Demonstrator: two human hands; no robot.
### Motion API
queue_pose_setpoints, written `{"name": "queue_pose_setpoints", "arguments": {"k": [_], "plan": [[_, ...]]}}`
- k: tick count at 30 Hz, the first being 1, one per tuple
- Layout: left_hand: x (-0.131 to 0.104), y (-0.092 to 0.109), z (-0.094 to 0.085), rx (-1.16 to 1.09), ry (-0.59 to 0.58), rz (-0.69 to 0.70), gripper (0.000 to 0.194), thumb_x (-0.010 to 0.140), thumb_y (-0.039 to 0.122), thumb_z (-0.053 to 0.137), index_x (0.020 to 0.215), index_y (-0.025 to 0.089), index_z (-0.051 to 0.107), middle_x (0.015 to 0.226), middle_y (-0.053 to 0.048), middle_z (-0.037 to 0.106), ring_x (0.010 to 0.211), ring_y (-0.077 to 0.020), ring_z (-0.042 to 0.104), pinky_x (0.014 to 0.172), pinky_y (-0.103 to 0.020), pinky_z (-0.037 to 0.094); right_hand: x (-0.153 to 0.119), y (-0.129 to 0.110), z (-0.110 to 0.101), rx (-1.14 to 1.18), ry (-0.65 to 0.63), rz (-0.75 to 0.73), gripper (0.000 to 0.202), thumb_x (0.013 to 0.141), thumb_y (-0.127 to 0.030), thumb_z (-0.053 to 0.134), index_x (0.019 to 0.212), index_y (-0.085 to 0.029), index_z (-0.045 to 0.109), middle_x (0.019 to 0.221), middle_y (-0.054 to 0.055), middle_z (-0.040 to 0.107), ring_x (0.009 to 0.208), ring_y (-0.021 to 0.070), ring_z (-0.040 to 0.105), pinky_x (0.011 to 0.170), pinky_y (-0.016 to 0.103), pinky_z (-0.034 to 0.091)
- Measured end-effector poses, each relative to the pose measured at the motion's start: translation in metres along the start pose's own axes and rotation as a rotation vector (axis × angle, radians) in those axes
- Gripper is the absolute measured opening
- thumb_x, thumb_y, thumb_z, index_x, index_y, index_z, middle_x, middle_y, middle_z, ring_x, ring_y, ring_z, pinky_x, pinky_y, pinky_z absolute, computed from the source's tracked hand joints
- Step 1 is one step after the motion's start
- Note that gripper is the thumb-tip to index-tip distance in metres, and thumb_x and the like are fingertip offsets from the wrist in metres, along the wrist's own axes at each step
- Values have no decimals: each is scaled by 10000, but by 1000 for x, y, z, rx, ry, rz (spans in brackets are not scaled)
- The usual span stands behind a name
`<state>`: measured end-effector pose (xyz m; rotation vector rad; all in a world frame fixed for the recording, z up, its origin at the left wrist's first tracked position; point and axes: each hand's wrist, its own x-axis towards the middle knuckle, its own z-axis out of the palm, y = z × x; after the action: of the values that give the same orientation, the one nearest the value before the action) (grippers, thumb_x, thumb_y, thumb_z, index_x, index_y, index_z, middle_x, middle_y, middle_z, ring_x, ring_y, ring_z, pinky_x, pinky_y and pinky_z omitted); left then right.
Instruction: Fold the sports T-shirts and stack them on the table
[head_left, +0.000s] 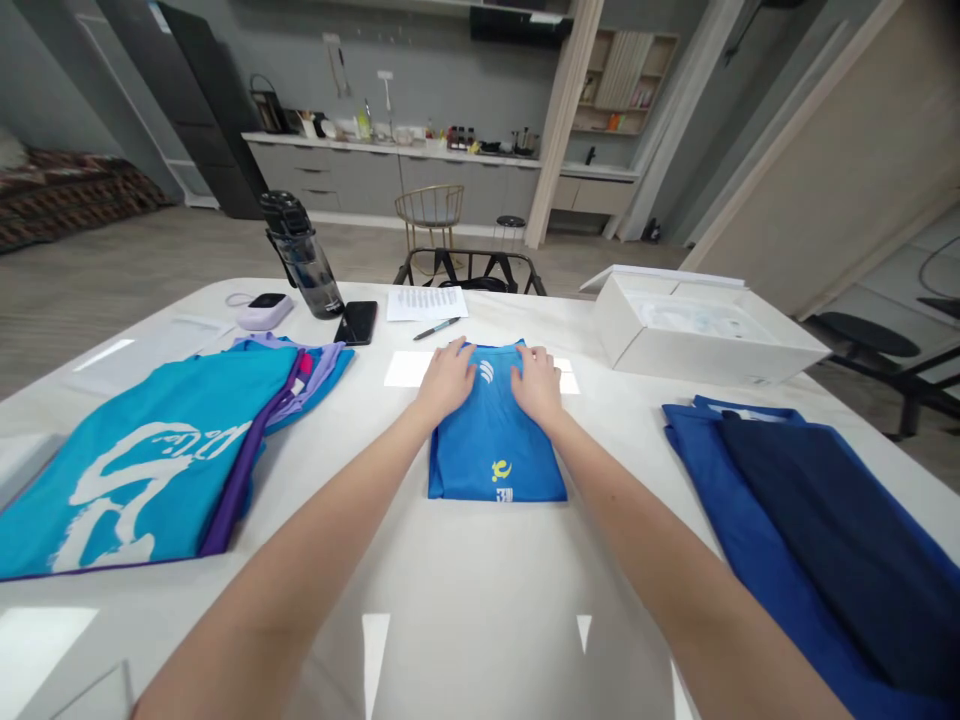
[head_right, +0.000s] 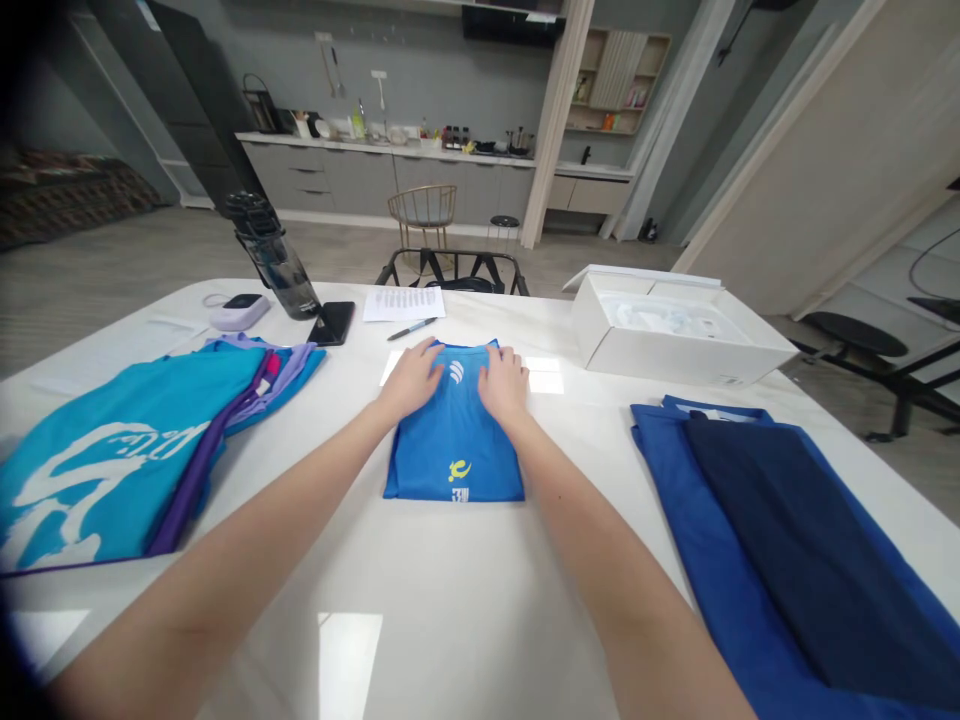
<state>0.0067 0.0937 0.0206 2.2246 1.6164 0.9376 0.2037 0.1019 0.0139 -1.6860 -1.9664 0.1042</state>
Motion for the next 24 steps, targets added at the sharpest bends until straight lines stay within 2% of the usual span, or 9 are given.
{"name": "queue_pose_setpoints", "arguments": {"k": [3,5,10,14,17,20,24], "plan": [[-7,12,14,100,-230,6,454,1001,312,445,1421,171,545,1575,-189,428,1472,-364,367,1204,-615,213,-9,-14,4,-33,-102,-187,435,1020,-254,394,1427,-211,543,1499,158,491,1367,331,426,1132,552,320],[-8,15,24,146,-313,-23,496,1008,340,424,1462,165,519,1610,-187,374,1497,-386,317,1200,-646,178,-9,-17,8,-54,-197,-188,467,1052,-285,316,1480,-239,498,1569,112,441,1444,310,357,1180,593,240],[-7,5,38,177,-259,-19,546,1016,410,395,1530,237,459,1644,-112,333,1537,-339,244,1243,-599,80,-4,-12,20,-143,-355,-30,559,1078,-431,205,1592,-260,344,1655,70,314,1530,301,224,1205,653,141],[-10,1,29,202,-295,20,529,1033,395,361,1532,242,447,1642,-80,348,1534,-289,268,1257,-557,134,-6,-12,17,-207,-384,1,582,1074,-487,169,1608,-295,299,1686,39,228,1549,282,174,1217,645,112],[-26,1,13,85,-180,20,480,1014,298,411,1473,191,505,1566,-100,467,1465,-236,398,1247,-453,249,-15,-13,8,-227,-404,9,593,1068,-536,162,1611,-326,280,1694,35,198,1552,295,163,1200,679,110],[-56,4,-6,-40,-18,-14,399,977,241,472,1350,166,593,1404,-110,605,1321,-214,545,1171,-362,385,-35,-15,-5,-229,-408,1,599,1062,-570,165,1603,-346,291,1697,37,186,1552,312,152,1169,726,121],[-104,16,-25,-77,73,-117,330,958,252,516,1269,200,613,1272,-98,658,1185,-231,618,1072,-378,467,-76,-16,-24,-197,-380,-74,575,1057,-579,238,1570,-354,363,1691,38,215,1545,325,162,1158,728,142]]}}
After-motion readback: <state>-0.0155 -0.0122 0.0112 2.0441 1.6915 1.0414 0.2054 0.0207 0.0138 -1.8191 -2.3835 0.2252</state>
